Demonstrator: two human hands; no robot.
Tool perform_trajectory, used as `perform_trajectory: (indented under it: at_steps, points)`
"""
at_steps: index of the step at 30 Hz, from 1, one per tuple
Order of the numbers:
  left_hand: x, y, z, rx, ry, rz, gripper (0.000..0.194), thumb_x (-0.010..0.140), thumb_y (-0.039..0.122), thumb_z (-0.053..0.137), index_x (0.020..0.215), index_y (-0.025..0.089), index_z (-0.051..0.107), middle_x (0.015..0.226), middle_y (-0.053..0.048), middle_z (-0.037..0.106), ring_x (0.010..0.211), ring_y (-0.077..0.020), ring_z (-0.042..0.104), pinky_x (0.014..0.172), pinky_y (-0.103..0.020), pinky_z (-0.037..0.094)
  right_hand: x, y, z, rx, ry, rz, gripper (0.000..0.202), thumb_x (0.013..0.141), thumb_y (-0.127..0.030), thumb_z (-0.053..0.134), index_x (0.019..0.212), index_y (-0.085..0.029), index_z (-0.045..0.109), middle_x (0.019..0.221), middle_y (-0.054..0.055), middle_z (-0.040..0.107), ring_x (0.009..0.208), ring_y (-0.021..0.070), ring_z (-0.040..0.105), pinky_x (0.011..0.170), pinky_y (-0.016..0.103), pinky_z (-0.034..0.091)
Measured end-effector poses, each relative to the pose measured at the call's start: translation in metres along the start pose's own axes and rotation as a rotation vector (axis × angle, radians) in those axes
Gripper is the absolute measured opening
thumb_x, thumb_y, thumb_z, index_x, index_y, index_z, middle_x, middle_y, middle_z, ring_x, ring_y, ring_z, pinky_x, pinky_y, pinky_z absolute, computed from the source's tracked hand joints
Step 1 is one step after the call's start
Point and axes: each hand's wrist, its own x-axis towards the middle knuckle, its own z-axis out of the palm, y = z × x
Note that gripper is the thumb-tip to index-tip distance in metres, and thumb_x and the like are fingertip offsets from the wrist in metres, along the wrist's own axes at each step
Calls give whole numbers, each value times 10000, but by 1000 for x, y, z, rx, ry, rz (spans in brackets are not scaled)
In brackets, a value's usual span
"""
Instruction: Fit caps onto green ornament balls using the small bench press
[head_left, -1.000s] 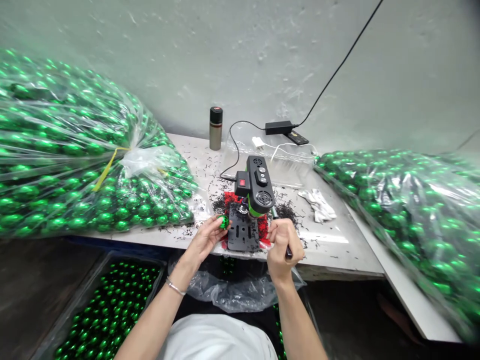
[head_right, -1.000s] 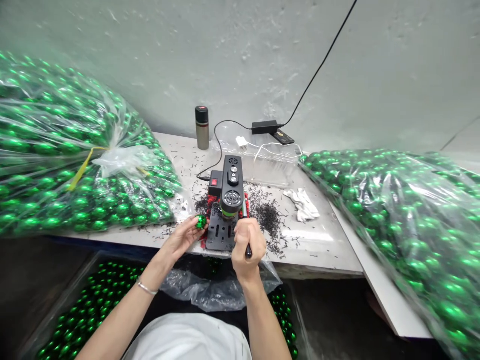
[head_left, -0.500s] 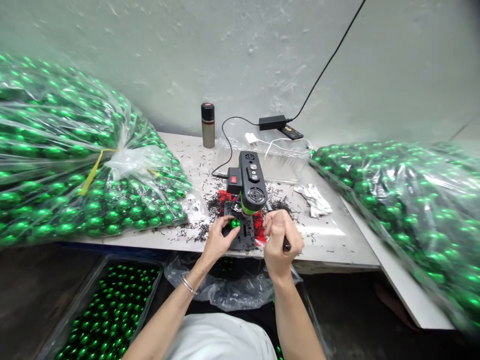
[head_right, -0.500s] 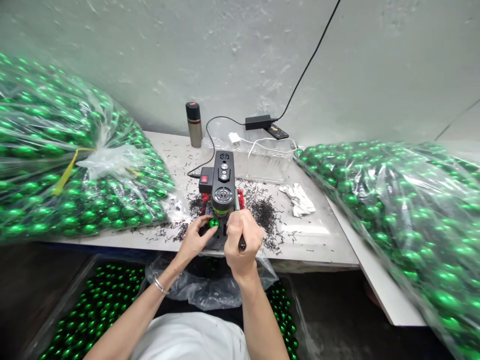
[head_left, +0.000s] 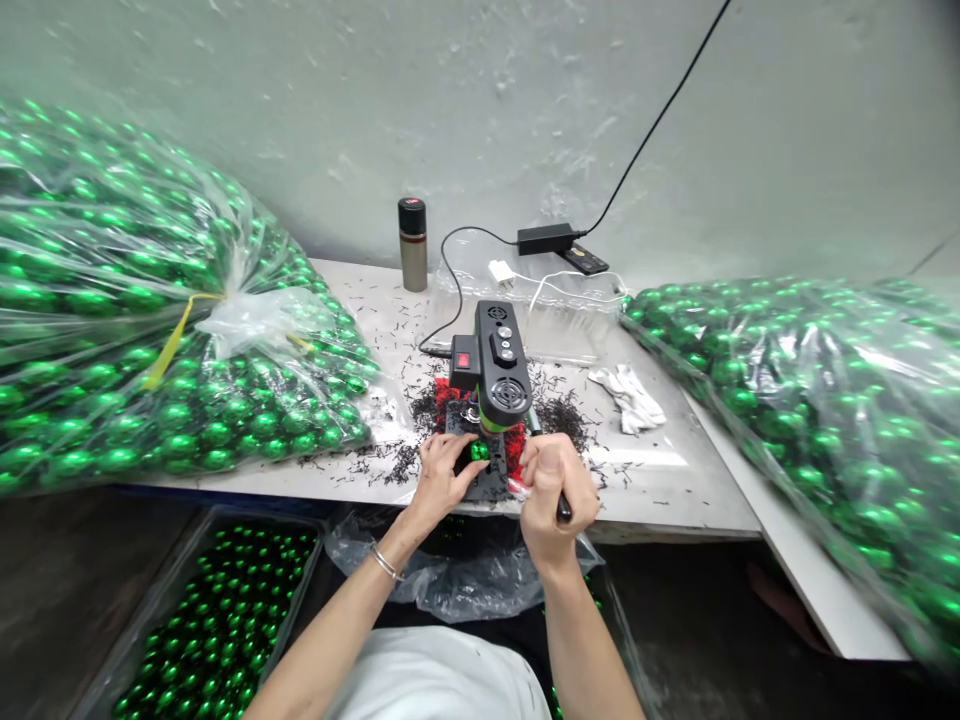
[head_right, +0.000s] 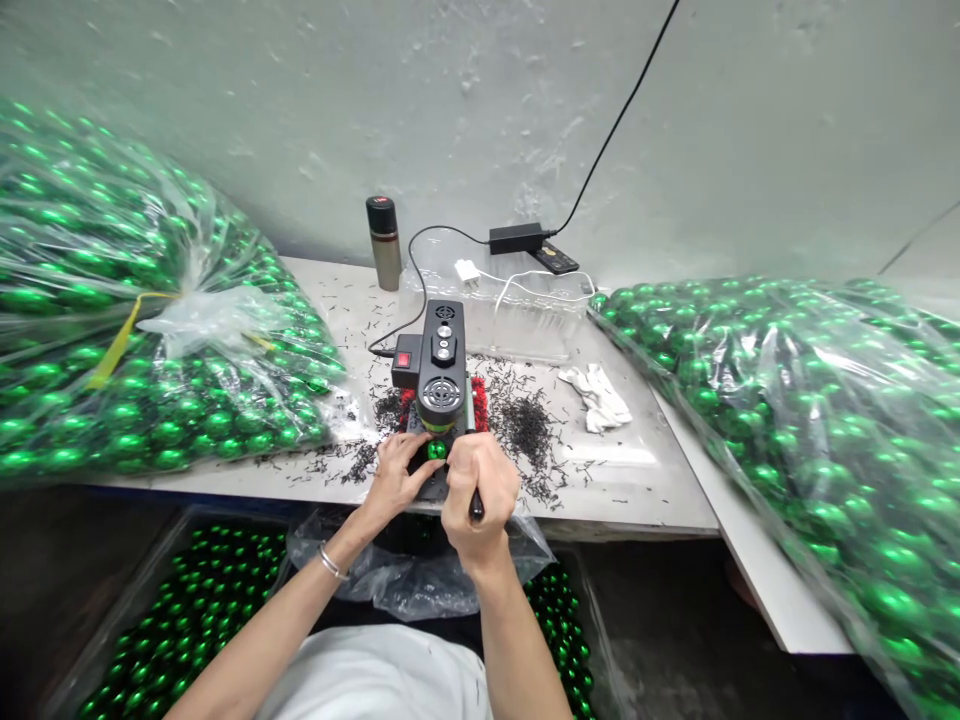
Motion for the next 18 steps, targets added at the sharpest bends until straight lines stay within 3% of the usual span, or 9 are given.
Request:
perform_trajectory:
  at_steps: [8, 13, 18]
  points:
    - [1, 5, -1, -85, -31, -69, 296, 852, 374, 709, 1115, 237, 706, 1081, -100, 731, 1091, -301, 585, 1039, -469, 343, -40, 39, 0, -41, -70, -181, 290, 972, -187, 368, 693, -217, 440, 701, -7, 536, 602, 117, 505, 628, 311, 454]
    - [0, 6, -2, -97, -20, -56, 301, 846, 371, 723, 1111, 230, 706, 1070, -99, 725, 1085, -299, 588, 1021, -447, 346, -64, 61, 10, -69, 32, -187, 315, 993, -247, 321, 695, -226, 422, 710, -11, 532, 586, 120, 521, 658, 351, 494]
    - [0, 5, -1, -66, -27, -47, 303, 859, 373, 709, 1125, 226, 698, 1064, -100, 721, 1080, -296, 588, 1013, -448, 354, -71, 68, 15, 2, 77, -187, 323, 997, -240, 301, 696, -219, 417, 746, -10, 541, 625, 119, 583, 712, 368, 517]
